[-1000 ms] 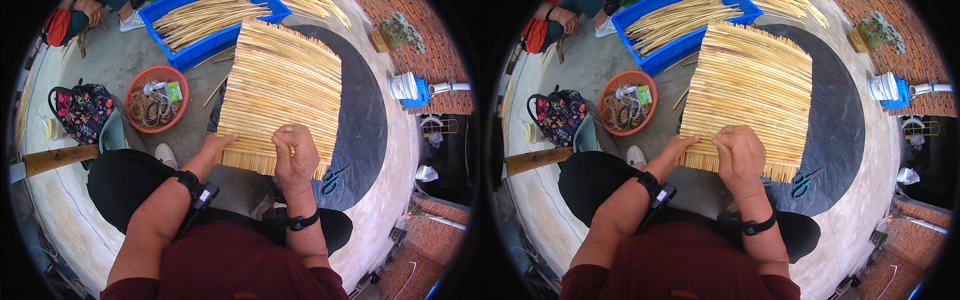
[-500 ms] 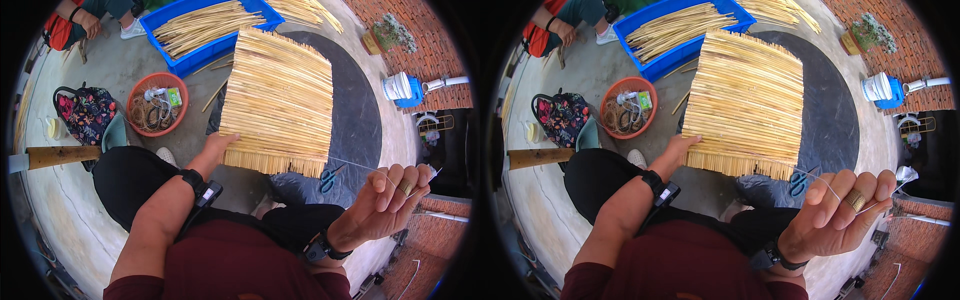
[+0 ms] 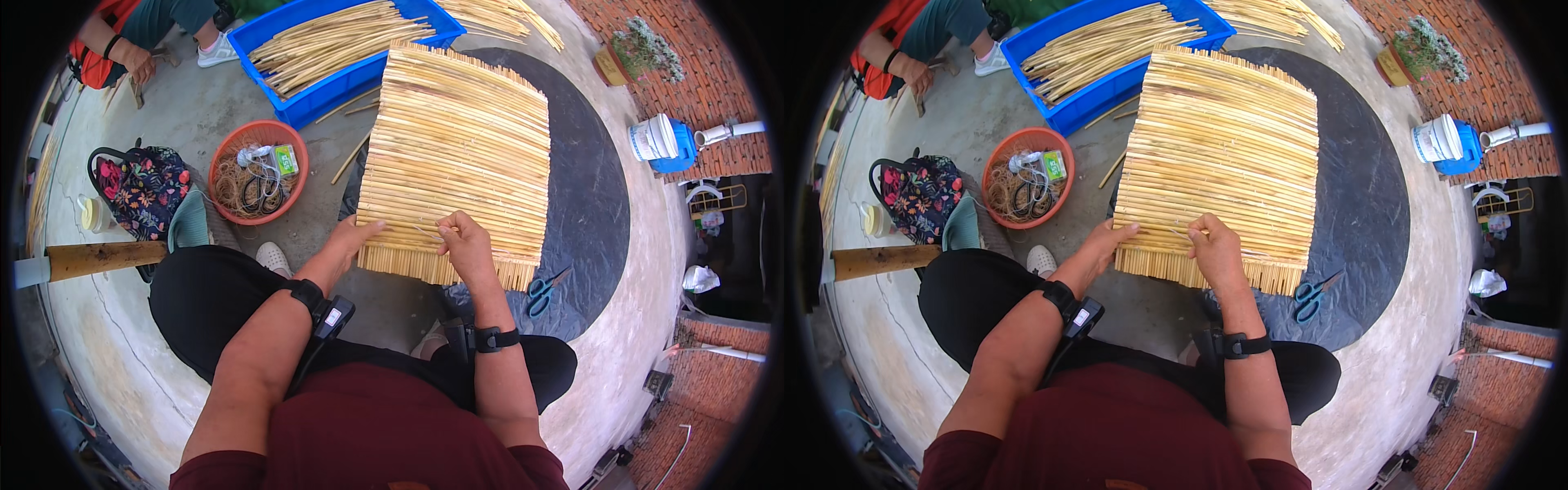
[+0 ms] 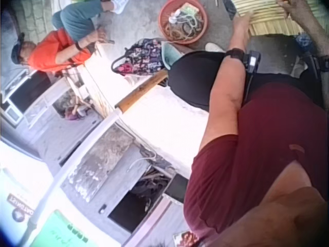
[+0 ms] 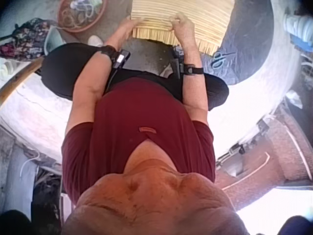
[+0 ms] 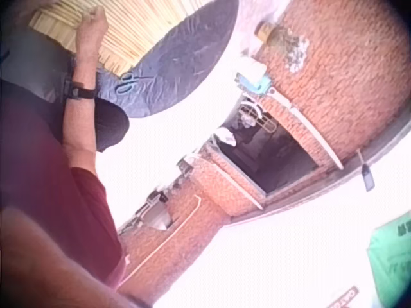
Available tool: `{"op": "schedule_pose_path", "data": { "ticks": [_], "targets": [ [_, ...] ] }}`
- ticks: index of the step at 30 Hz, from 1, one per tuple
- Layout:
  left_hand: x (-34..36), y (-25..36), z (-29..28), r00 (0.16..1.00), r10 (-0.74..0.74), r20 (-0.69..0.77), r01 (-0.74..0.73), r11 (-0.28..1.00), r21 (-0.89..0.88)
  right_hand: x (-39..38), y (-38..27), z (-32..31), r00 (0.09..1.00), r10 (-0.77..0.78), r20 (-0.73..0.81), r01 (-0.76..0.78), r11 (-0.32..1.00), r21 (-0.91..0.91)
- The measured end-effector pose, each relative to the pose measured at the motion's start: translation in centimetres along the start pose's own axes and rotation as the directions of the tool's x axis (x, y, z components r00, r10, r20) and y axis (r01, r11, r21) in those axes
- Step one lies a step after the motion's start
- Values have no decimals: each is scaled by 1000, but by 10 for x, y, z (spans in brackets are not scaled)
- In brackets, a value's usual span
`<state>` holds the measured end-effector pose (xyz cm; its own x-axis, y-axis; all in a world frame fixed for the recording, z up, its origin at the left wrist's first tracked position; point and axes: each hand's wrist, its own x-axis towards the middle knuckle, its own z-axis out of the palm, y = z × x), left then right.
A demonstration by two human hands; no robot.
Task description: The person assembles a mat by threading white string through pre-drilled holes in thin bamboo slats, securing each slat in sequence, and cutting the excess string with shears.
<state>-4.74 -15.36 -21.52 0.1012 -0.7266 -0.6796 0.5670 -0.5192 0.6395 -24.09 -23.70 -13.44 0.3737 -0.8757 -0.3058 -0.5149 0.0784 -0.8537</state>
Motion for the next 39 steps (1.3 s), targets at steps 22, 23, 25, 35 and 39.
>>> {"op": "schedule_pose_path", "data": {
  "ticks": [22,23,25,35,39],
  "targets": [
    [43,-37,2,941,314,-129,-300,947,116,25,51,33,958,101,270,-263,690,674],
    [46,-41,1,922,349,-169,-330,935,129,27,53,32,955,75,288,-260,680,685],
    [51,-46,0,896,390,-212,-349,914,206,28,56,32,951,54,305,-261,669,696],
    [35,-31,3,932,346,-113,-336,937,94,29,44,-4,973,103,-206,-21,930,368],
    [19,-13,-1,963,269,0,-269,963,11,13,-13,-22,954,-220,-204,96,869,-485]
  ]
}}
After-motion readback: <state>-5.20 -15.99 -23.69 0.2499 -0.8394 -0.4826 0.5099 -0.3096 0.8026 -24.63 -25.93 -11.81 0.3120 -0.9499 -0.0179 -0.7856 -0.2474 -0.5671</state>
